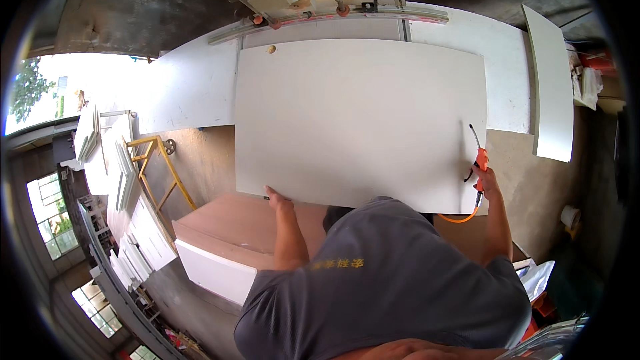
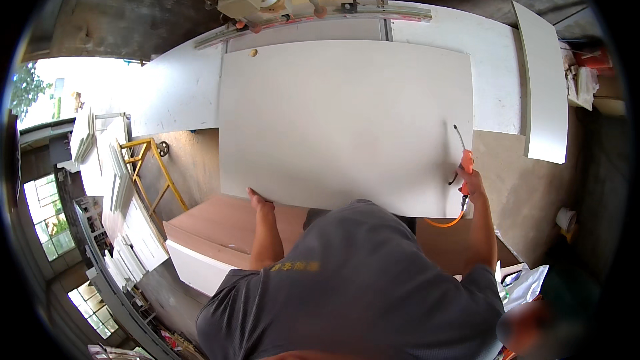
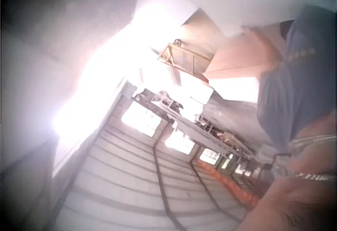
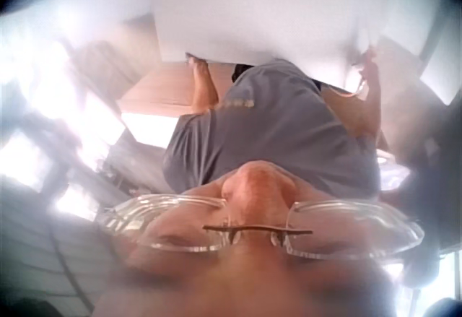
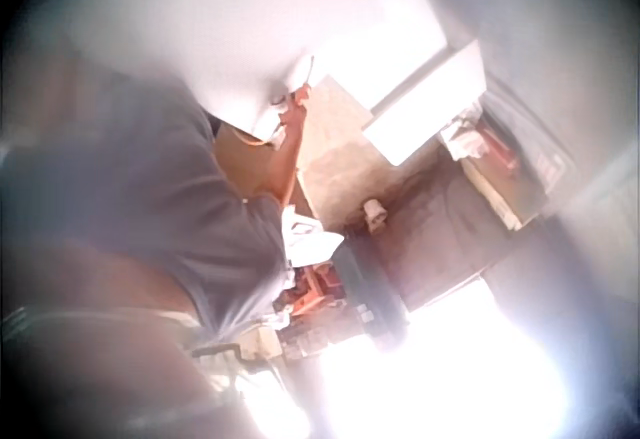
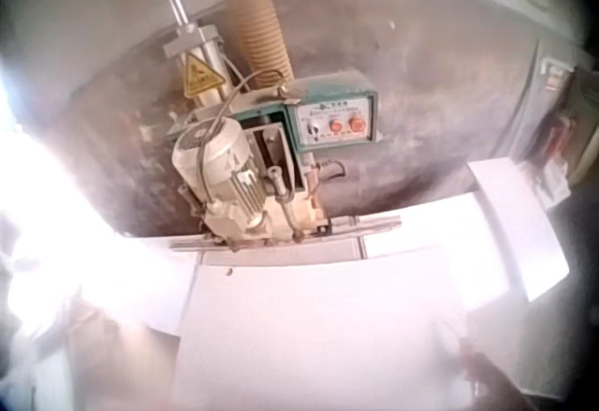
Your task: The person picks up white rectangular panels and places them on a drilling machine. They use a handheld air blow gun to clear debris from the panels and the machine bed. The person then drills holes into the panels and stacks the finished pieces.
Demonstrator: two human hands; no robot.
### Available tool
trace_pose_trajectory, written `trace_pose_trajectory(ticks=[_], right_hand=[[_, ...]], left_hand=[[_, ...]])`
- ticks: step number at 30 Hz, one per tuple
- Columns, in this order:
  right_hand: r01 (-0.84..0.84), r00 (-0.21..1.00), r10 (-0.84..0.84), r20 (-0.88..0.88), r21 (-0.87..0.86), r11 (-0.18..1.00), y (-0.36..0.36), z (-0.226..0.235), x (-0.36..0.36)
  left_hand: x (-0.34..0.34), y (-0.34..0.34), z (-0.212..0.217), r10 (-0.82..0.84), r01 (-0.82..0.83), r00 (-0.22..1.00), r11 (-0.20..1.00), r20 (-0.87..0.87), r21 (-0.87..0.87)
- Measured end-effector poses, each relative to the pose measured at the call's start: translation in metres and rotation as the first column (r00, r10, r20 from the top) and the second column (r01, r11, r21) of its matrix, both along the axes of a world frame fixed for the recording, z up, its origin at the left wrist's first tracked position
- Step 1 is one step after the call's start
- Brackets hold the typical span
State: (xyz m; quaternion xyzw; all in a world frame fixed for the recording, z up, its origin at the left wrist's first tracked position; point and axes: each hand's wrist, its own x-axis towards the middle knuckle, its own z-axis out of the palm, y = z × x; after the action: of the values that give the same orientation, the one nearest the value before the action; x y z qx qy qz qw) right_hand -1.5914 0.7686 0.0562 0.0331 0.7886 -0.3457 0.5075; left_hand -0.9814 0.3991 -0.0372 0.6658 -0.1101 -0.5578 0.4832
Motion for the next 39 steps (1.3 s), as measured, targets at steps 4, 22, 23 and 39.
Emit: trace_pose_trajectory(ticks=[4, 22, 23, 39], right_hand=[[-0.085, 0.996, 0.085, 0.014, 0.002, 0.996, -0.067, -0.002, 0.055], [-0.501, 0.863, 0.505, -0.008, -0.145, 0.853, -0.322, -0.022, 0.219], [-0.491, 0.866, 0.499, 0.011, -0.158, 0.856, -0.328, -0.023, 0.224], [-0.575, 0.816, 0.576, -0.051, -0.176, 0.799, -0.366, -0.019, 0.235]], left_hand=[[0.049, -0.051, 0.001, -0.022, 0.013, 0.983, 0.999, -0.184, -0.047], [0.089, -0.153, -0.058, -0.123, 0.115, 0.956, 0.992, -0.265, -0.047], [0.091, -0.160, -0.055, -0.128, 0.115, 0.948, 0.992, -0.290, -0.060], [0.097, -0.191, -0.032, -0.029, 0.038, 0.971, 0.999, -0.237, 0.036]])
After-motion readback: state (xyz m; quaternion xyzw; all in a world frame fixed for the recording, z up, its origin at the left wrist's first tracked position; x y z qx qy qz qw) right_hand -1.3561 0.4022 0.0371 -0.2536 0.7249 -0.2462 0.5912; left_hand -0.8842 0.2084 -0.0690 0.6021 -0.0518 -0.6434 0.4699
